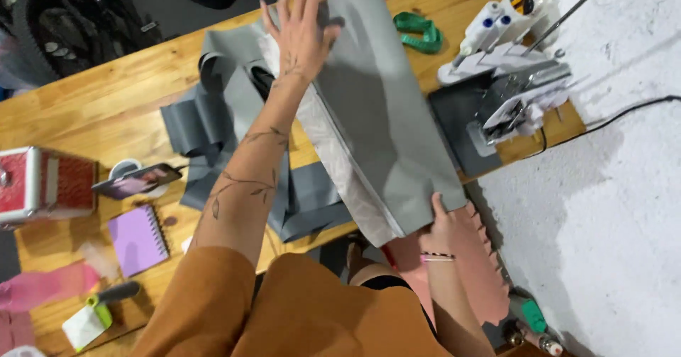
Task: The person folds a large piece of light gray fabric on a wooden table, then uses scissors to trim the edges. They continue to cut a larger piece of dark gray fabric into strips, handling the material and the tool throughout the process.
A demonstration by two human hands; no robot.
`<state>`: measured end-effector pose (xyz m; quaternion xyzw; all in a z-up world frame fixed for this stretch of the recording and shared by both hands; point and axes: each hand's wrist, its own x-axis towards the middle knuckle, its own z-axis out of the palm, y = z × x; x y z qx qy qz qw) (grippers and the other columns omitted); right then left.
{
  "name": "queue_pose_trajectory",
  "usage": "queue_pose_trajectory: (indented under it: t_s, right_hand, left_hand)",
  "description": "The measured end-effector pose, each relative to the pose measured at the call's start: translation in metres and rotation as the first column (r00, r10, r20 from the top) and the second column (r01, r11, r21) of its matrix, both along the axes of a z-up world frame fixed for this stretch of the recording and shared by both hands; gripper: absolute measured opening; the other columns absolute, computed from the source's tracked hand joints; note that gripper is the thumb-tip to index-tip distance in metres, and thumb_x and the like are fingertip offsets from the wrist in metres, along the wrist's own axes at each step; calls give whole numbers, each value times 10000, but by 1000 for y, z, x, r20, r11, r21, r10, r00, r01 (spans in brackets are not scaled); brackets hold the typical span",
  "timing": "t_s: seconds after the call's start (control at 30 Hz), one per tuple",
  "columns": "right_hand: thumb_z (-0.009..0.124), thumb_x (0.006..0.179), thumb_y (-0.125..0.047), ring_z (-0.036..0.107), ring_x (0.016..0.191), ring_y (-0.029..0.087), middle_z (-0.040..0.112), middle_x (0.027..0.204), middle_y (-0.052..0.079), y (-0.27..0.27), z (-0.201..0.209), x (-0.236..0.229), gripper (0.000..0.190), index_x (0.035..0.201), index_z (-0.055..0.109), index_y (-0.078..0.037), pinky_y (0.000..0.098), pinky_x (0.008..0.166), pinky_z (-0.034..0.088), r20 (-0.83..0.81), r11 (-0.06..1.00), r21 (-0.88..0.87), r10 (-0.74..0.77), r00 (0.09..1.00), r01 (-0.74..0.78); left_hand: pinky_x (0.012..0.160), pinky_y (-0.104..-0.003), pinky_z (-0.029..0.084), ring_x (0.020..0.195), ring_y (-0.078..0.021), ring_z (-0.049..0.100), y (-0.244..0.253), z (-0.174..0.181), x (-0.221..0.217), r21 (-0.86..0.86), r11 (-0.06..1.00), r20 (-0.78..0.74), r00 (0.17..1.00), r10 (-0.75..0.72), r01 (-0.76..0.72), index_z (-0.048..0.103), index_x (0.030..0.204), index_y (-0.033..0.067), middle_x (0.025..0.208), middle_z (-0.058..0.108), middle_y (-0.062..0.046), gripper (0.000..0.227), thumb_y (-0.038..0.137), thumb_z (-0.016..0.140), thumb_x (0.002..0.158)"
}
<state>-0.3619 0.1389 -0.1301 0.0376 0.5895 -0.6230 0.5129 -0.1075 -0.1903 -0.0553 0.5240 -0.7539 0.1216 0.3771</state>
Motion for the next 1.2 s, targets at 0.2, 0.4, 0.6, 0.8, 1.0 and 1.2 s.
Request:
queue_pose_trajectory:
  t_s: [0.2,0.4,0.6,0.8,1.0,1.2]
  right_hand:
    - [708,961,-380,391,521,75,408,665,-74,-38,-115,-21,280,861,676,-120,274,409,329,42,968,237,-90,995,78]
    - [749,885,-321,229,505,67,557,875,-85,-61,-98,-16,406,1236,606,-175,284,376,177,-42,957,289,-10,999,22]
    - [621,962,-309,636,1159,198,660,1330,59,-63,-87,-11,449,1348,596,-81,328,1009,538,153,984,176,-29,988,1]
    - [601,1004,-417,535,783,132,520,864,7,-2,-145,8,466,1294,581,-53,327,853,564,94,934,272,214,972,-232]
    - [529,1064,-383,256,497,71,290,588,-100,32,-63,146,324,793,444,-226,248,507,233,122,836,-48,549,827,-547]
    - [537,1017,-388,142,437,53,110,567,-139,140,-19,274,459,664,270,-265,189,418,175,142,533,-105,844,518,-839]
  left_hand:
    - [1155,-644,161,1392,-367,377,52,-112,-17,432,902,-118,992,38,17,456,1456,215,1437,486,-118,634,383,746,918]
    - [1003,-488,382,1223,-300,528,164,-153,13,626,772,-305,946,113,110,615,1256,181,1254,617,-55,339,354,611,965]
    - [969,-419,449,1095,-293,585,266,-131,18,478,867,-481,868,126,139,655,1125,148,1100,636,-80,192,136,639,934]
    - [837,-405,521,945,-271,646,367,-89,40,487,847,-567,815,119,215,700,1023,104,988,700,-79,100,123,630,954]
    - [745,-404,506,825,-281,653,503,-97,97,565,815,-504,837,213,132,676,1071,129,951,710,-68,152,107,561,975]
    - [753,-447,593,877,-314,713,678,-78,142,824,564,-401,649,647,-53,684,1014,215,915,717,-31,110,167,618,941]
